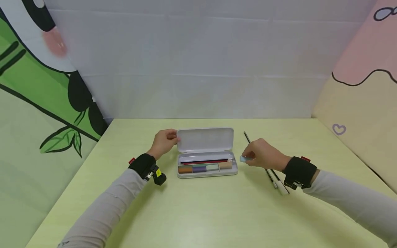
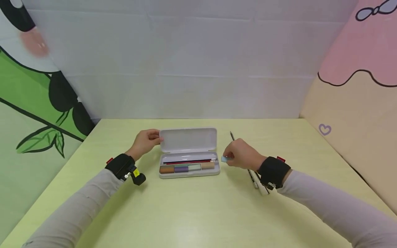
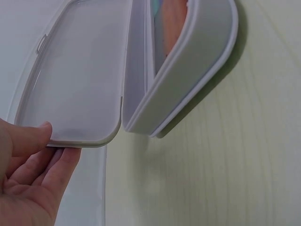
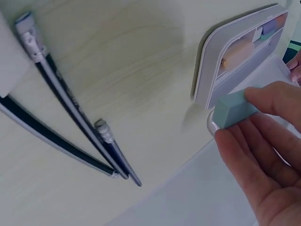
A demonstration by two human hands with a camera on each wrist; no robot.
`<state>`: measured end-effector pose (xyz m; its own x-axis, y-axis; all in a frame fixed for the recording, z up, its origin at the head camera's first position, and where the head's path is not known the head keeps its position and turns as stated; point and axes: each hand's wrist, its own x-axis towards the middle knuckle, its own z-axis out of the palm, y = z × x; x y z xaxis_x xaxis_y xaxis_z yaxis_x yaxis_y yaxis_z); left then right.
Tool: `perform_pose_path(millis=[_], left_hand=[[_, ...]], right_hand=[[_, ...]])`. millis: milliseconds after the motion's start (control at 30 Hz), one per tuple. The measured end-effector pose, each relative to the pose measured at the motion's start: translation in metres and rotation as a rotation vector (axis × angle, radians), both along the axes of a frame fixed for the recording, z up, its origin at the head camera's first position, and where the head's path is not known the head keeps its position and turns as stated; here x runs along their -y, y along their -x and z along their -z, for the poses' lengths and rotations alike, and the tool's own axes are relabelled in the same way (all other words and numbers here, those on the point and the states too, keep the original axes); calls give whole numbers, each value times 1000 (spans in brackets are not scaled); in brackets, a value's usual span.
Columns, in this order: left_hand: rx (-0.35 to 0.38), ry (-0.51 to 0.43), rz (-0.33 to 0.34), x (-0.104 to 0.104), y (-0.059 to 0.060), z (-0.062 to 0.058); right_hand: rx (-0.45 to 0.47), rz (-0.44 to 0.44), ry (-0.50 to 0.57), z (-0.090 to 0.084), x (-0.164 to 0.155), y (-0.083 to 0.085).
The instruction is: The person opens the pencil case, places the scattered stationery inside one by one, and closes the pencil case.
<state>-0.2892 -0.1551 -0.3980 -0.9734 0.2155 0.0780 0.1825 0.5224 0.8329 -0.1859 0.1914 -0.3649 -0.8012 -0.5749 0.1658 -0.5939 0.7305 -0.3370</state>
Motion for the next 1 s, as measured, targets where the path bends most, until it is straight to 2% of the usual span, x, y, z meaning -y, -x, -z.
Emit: perform_pose_path(millis=[467,1000], left_hand=[[2,5,-10,2,1,2],[1,-10,-6,-1,2,3]], right_hand=[[13,-126,8,3,42,11],[49,-190,-1,14,54,15]])
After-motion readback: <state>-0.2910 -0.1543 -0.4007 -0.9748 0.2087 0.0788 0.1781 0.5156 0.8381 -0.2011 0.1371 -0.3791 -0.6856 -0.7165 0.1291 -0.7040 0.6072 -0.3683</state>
